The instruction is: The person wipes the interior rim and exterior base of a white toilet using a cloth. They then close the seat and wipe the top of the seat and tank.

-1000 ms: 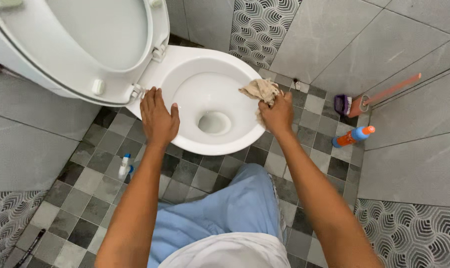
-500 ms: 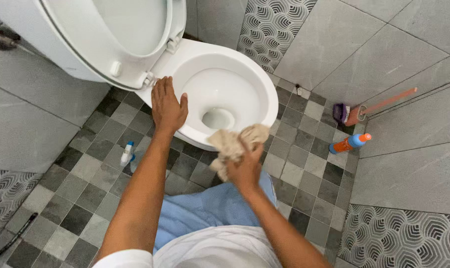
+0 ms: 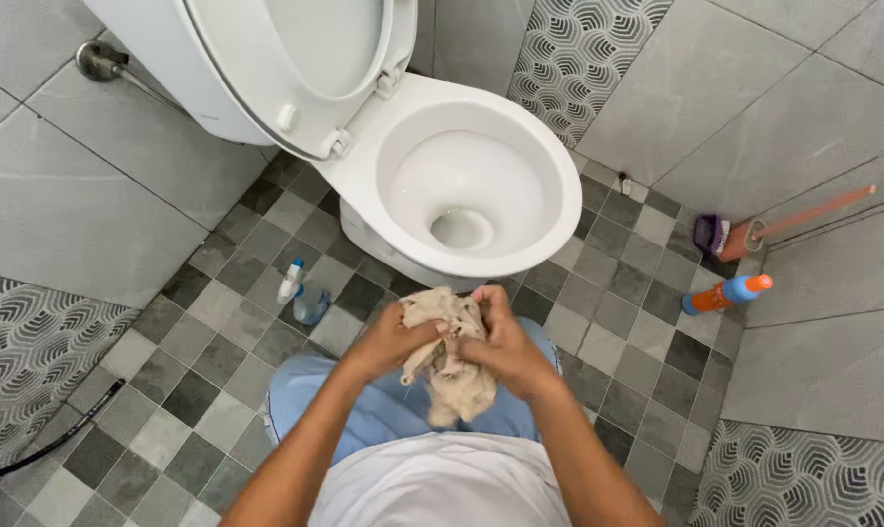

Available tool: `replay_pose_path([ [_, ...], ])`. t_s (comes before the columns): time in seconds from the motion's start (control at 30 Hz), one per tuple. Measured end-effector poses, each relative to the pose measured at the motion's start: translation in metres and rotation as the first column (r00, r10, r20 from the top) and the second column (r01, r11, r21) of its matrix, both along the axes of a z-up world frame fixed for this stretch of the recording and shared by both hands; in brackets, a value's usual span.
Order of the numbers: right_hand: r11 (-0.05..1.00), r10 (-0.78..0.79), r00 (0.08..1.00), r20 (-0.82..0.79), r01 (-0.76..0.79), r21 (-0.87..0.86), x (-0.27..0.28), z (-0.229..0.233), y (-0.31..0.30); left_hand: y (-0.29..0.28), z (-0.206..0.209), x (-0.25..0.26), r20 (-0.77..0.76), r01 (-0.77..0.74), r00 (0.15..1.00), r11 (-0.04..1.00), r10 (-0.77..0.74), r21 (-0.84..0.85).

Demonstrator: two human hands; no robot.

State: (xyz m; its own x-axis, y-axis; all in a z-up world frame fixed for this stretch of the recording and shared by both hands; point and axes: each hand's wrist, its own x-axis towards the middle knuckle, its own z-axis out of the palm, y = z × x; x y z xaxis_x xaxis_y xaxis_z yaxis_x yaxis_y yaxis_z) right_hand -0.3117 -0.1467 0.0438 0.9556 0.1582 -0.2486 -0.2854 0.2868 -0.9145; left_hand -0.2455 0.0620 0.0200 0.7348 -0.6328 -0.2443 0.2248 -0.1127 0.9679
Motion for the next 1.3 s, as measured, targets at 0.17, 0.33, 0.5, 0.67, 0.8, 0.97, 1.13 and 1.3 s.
replay_pose_path([
  [0.17, 0.942, -0.039, 0.995, -0.094, 0.068, 0.329, -0.009, 0.014, -0.013, -0.001, -0.012, -0.020, -0.520, -0.463, 0.830, 0.772, 0.203, -0.436],
  [0.33, 0.806, -0.121, 0.960, -0.251, 0.243, 0.540, -0.020, -0.005, -0.006, -0.042, -0.024, -0.029, 0.382, -0.217, 0.908, 0.973, 0.171, 0.081],
  [0.5, 0.876, -0.368, 0.929, 0.035, 0.359, -0.321, 0.010, 0.014, -0.044, -0.042, -0.014, 0.001, 0.781, -0.351, 0.622, 0.913, 0.061, 0.208],
  [0.67, 0.114, -0.159, 0.882, 0.444, 0.463, -0.879, 0.073, 0.055, -0.087, -0.020, -0.009, 0.117, 0.874, -0.645, 0.481, 0.703, 0.068, 0.300],
  [0.8, -0.231, 0.170, 0.948, 0.268, 0.303, -0.925, 0.106, 0.055, -0.077, -0.005, -0.016, 0.174, 0.887, -0.706, 0.454, 0.641, 0.084, 0.301],
  [0.97, -0.215, 0.249, 0.967, -0.052, 0.003, -0.977, 0.144, 0.034, -0.047, -0.002, -0.033, 0.185, 0.859, -0.693, 0.497, 0.652, 0.124, 0.307],
  [1.13, 0.017, 0.293, 0.920, -0.261, -0.278, -0.961, 0.195, 0.007, 0.011, -0.008, -0.034, 0.189, 0.872, -0.727, 0.461, 0.635, 0.168, 0.262],
  [1.3, 0.784, -0.013, 0.994, -0.112, -0.059, -0.618, 0.230, -0.012, 0.064, -0.004, -0.030, 0.188, 0.879, -0.719, 0.439, 0.660, 0.187, 0.218],
])
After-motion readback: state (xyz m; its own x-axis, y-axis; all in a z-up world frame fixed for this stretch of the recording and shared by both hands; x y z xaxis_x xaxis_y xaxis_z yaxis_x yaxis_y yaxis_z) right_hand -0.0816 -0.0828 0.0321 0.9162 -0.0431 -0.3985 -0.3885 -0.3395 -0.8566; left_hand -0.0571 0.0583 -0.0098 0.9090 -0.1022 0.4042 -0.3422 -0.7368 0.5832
